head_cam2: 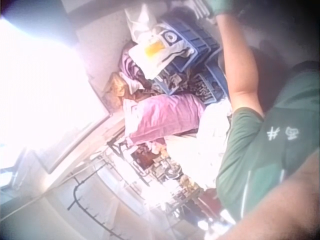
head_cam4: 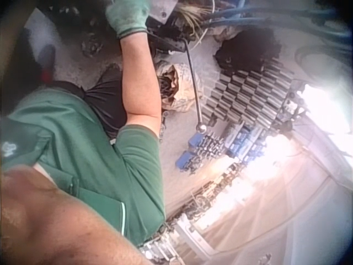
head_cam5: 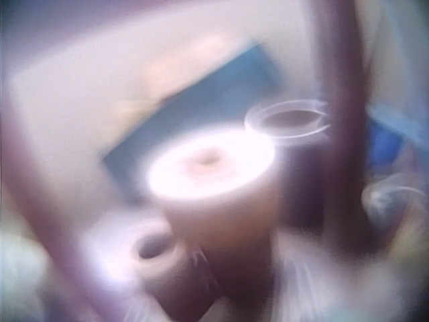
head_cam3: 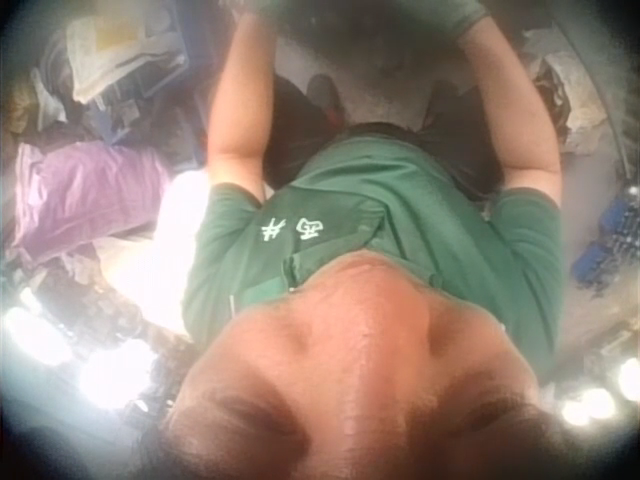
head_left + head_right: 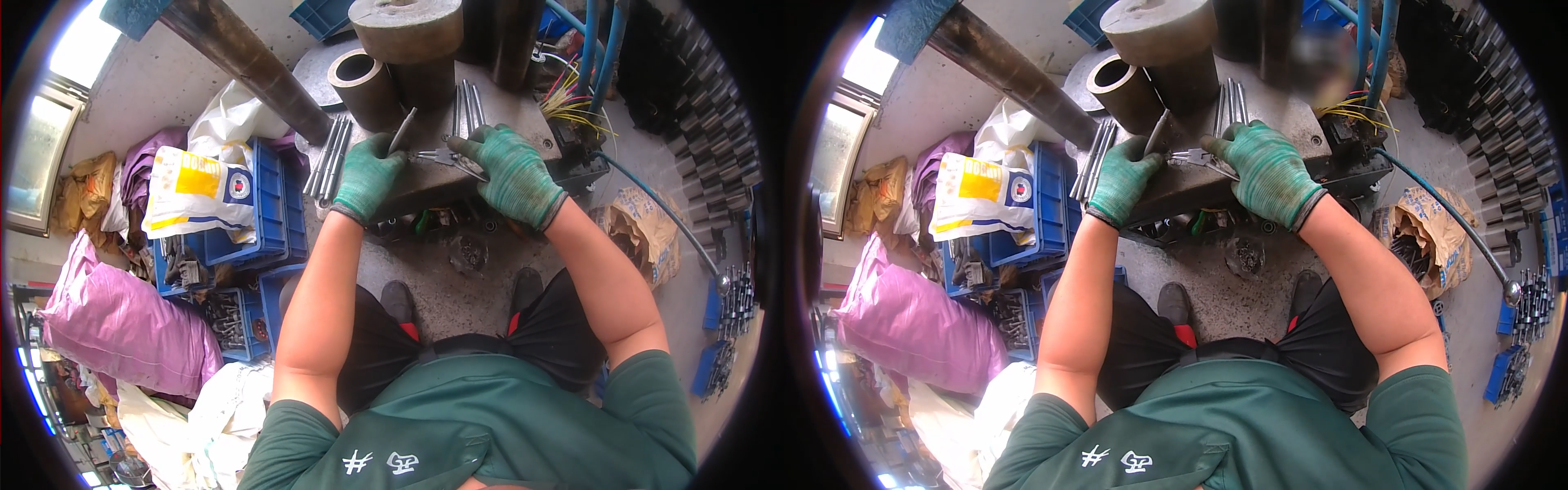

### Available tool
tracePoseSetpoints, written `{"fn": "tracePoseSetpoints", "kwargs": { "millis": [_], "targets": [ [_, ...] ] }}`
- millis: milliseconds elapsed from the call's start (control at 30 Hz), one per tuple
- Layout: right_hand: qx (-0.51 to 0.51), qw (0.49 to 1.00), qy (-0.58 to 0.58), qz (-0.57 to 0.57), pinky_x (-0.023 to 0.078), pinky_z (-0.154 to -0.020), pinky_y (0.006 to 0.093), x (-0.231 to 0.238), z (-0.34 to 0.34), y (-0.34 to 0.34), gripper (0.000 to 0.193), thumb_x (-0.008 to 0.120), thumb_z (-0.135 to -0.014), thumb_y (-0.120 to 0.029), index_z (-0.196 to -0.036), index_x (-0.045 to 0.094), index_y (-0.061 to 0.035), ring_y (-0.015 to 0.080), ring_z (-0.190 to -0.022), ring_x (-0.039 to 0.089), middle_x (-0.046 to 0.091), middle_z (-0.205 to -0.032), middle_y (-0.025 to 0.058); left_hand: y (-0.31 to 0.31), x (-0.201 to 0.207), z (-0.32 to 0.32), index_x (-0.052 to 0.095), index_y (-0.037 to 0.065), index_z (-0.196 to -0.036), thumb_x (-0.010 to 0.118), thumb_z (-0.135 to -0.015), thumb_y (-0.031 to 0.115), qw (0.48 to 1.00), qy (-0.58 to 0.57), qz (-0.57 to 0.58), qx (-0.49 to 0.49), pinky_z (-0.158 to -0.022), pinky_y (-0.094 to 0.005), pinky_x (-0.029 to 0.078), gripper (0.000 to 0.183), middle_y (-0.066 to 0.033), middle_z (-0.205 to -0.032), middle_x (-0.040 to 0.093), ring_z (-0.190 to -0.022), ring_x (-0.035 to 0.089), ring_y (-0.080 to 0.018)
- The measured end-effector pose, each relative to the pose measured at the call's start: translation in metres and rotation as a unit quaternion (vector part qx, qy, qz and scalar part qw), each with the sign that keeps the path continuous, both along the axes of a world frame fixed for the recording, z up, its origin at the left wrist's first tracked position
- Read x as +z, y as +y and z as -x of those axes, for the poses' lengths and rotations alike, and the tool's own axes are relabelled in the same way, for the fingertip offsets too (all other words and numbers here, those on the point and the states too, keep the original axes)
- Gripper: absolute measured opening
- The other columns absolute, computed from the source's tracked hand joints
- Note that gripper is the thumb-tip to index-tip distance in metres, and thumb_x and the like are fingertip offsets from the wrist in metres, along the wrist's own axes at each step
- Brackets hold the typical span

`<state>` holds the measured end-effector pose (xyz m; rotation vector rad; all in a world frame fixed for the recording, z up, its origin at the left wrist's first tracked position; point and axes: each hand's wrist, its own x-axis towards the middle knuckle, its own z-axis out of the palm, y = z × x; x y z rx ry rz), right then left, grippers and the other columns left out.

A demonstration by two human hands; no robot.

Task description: The person retrieves metal rods from a sack and installs snap rings onto the rods using pliers.

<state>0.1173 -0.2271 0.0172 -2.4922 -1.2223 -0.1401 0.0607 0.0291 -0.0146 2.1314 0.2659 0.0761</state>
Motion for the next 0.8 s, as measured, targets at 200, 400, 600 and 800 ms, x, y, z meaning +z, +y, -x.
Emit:
{"fn": "tracePoseSetpoints", "kwargs": {
  "millis": [200, 400, 600, 800],
  "targets": [
    [-0.001, 1.000, -0.023, 0.007, 0.055, -0.093, 0.0460, -0.003, -0.001, 0.002, 0.055, 0.070, -0.080, -0.007, -0.135, 0.070, -0.0148, 0.0351, -0.106, 0.065, 0.069, -0.109, 0.0109, -0.005, 0.006, 0.003, 0.071, -0.002, -0.123, 0.070, -0.096, 0.015, 1.000, 0.006, 0.026, -0.002, -0.087, -0.0322, 0.055, 0.032, -0.0128, -0.105, 0.077, -0.092, 0.070, -0.0190],
    [-0.013, 0.999, -0.023, 0.029, 0.055, -0.093, 0.0464, -0.004, -0.002, 0.002, 0.056, 0.069, -0.081, -0.006, -0.136, 0.069, -0.0150, 0.0349, -0.106, 0.065, 0.069, -0.109, 0.0127, -0.006, 0.002, 0.001, 0.072, 0.000, -0.123, 0.071, -0.094, 0.017, 0.996, -0.009, -0.091, 0.004, -0.089, -0.0352, 0.055, 0.033, -0.0182, -0.107, 0.077, -0.096, 0.073, -0.0261],
    [-0.014, 0.999, -0.015, 0.043, 0.056, -0.093, 0.0466, -0.002, -0.002, 0.003, 0.057, 0.067, -0.080, -0.004, -0.135, 0.069, -0.0147, 0.0352, -0.106, 0.065, 0.070, -0.109, 0.0131, -0.005, -0.010, -0.001, 0.071, 0.001, -0.125, 0.071, -0.094, 0.017, 0.997, -0.044, -0.067, 0.012, -0.091, -0.0373, 0.055, 0.035, -0.0197, -0.109, 0.077, -0.099, 0.073, -0.0292],
    [-0.015, 0.998, -0.042, 0.034, 0.056, -0.092, 0.0462, -0.006, -0.002, 0.002, 0.056, 0.068, -0.079, -0.005, -0.134, 0.070, -0.0153, 0.0350, -0.105, 0.065, 0.069, -0.110, 0.0125, -0.002, -0.006, 0.002, 0.070, -0.001, -0.126, 0.069, -0.097, 0.015, 0.998, -0.036, -0.049, 0.003, -0.090, -0.0339, 0.055, 0.033, -0.0161, -0.109, 0.077, -0.096, 0.071, -0.0229]
  ]
}}
